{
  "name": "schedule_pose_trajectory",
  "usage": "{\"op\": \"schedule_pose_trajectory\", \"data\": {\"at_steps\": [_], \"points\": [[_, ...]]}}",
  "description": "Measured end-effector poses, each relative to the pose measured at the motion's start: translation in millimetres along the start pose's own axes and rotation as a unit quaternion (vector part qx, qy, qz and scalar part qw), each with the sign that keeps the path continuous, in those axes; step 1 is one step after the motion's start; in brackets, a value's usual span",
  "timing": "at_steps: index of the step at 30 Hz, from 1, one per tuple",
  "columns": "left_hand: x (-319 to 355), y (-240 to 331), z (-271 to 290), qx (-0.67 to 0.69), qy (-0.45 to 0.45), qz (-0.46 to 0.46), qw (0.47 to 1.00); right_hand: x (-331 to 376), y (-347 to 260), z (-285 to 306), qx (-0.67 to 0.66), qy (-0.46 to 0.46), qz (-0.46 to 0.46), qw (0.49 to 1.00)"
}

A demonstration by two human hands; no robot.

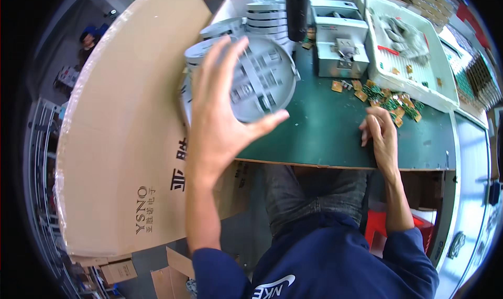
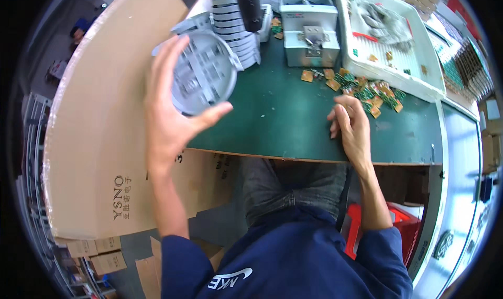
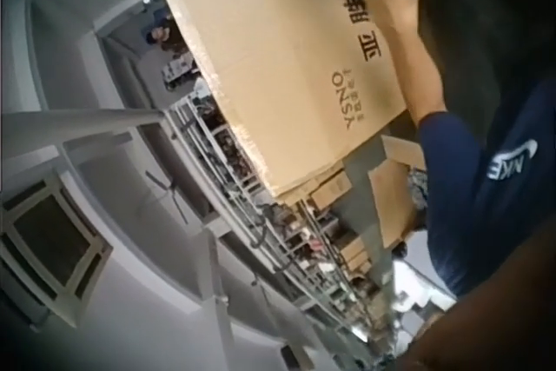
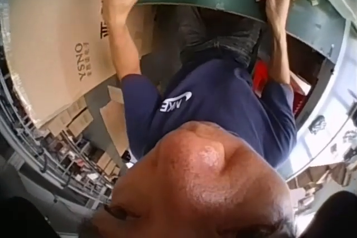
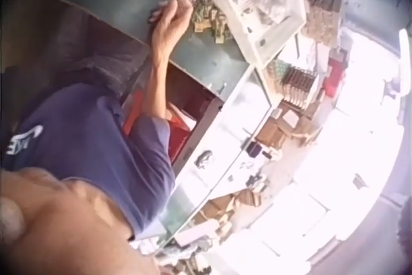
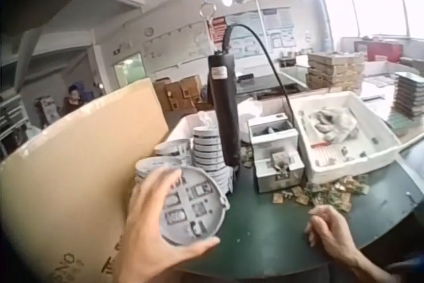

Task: Assemble circular LED circuit boards by placing small components and securing them with an electric screwdriver.

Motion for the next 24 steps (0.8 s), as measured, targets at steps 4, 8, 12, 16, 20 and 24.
{"op": "schedule_pose_trajectory", "data": {"at_steps": [4, 8, 12, 16, 20, 24], "points": [[45.3, 2.2, -67.1, 0.074, 0.006, 0.026, 0.997, 0.8, -12.6, -1.3, 0.034, -0.01, -0.002, 0.999], [71.4, -2.2, -115.7, 0.383, -0.011, 0.157, 0.91, -0.8, -10.5, -0.6, 0.036, -0.044, 0.002, 0.998], [84.4, 5.5, -142.9, 0.752, 0.044, 0.264, 0.603, -5.9, -3.9, 8.0, 0.038, -0.058, 0.012, 0.998], [83.7, 11.6, -145.8, 0.867, 0.079, 0.305, 0.387, -3.2, -10.1, 1.9, 0.014, -0.041, 0.021, 0.999], [89.1, 4.5, -148.0, 0.894, 0.071, 0.295, 0.329, -4.5, -4.3, 3.2, -0.021, -0.036, -0.008, 0.999], [89.3, 4.4, -146.3, 0.885, 0.064, 0.291, 0.359, -2.1, -6.1, 1.9, 0.024, -0.039, 0.001, 0.999]]}}
Point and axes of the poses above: each hand's wrist, its own x-axis away from the middle knuckle, its own z-axis out of the back of the hand, y = z × x, the point moved 3 cm from there along -x, towards the middle knuckle, and after that the axes turned 4 degrees about -z, right-handed, at the moved point
